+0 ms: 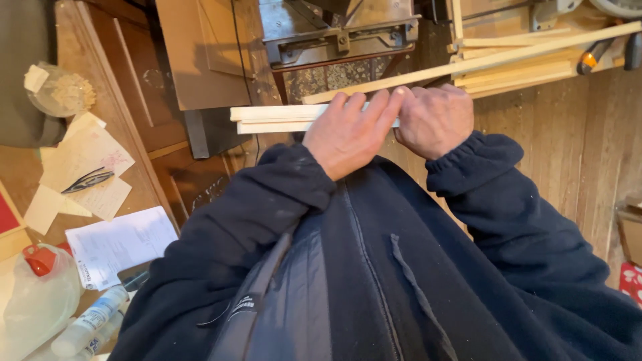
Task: Trimming the ends of thin wood strips using a manual miter trimmer.
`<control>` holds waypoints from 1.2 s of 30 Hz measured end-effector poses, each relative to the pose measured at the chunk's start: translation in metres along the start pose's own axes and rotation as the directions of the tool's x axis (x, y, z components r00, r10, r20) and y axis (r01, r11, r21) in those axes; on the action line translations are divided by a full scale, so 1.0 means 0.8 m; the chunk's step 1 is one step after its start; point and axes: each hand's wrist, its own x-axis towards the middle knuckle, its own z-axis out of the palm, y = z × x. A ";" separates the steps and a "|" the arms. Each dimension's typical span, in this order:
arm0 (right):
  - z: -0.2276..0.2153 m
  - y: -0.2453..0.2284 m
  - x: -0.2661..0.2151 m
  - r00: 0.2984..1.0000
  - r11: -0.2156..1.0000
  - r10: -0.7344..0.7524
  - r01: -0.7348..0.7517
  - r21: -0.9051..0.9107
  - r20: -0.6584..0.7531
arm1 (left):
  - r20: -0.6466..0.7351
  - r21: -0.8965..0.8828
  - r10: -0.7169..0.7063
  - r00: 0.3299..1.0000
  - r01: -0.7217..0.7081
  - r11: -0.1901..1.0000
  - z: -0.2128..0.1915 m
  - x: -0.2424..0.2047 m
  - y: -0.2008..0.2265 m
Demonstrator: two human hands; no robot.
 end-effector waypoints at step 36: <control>0.053 0.163 -0.021 0.739 0.985 0.168 -0.145 -0.091 0.653 | 0.105 -0.183 -0.136 0.985 0.154 0.971 0.143 0.064 -0.023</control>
